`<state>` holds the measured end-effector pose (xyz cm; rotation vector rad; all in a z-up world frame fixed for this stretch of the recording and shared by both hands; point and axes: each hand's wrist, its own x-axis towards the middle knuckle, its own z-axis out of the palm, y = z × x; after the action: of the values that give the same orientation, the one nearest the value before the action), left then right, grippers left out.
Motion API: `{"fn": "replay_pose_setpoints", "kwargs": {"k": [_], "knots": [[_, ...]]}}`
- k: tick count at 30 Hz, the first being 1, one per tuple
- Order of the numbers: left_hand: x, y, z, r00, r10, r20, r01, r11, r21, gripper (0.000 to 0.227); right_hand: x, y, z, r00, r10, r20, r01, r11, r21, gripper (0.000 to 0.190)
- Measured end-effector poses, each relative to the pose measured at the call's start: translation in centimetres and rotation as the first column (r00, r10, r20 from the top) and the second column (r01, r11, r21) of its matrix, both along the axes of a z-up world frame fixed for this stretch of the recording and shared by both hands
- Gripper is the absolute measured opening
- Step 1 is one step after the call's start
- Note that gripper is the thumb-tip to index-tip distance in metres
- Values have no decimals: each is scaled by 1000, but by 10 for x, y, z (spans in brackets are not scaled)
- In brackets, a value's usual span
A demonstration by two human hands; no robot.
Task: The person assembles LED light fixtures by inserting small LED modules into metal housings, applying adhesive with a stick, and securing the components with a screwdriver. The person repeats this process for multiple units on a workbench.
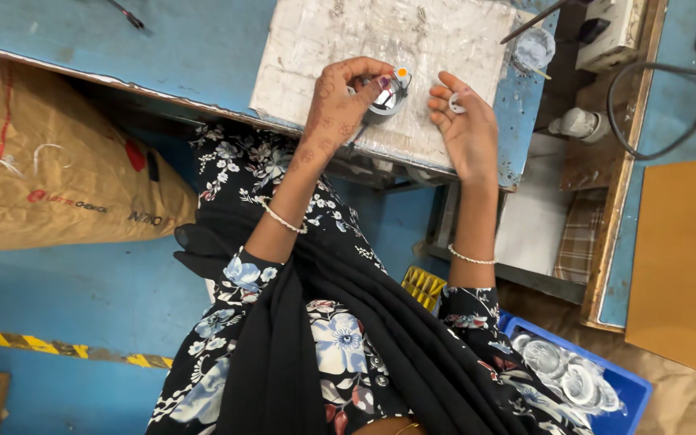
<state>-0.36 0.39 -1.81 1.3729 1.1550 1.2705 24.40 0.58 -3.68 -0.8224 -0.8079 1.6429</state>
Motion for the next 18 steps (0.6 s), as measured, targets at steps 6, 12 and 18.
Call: {"fn": "replay_pose_setpoints", "kwargs": {"k": [6,12,18], "knots": [[1,-3,10,1000,11,22,-10,1000,-19,15,-9,-5,3,998,-4,64,-1,997,80,52],[1,-4,6,999,22,26,-22,1000,-1,15,-13,-5,1,986,-98,133,76,984,161,19],[2,-1,0,993,-28,113,30,999,-21,16,-18,-8,-14,911,-250,328,147,940,309,15]]}}
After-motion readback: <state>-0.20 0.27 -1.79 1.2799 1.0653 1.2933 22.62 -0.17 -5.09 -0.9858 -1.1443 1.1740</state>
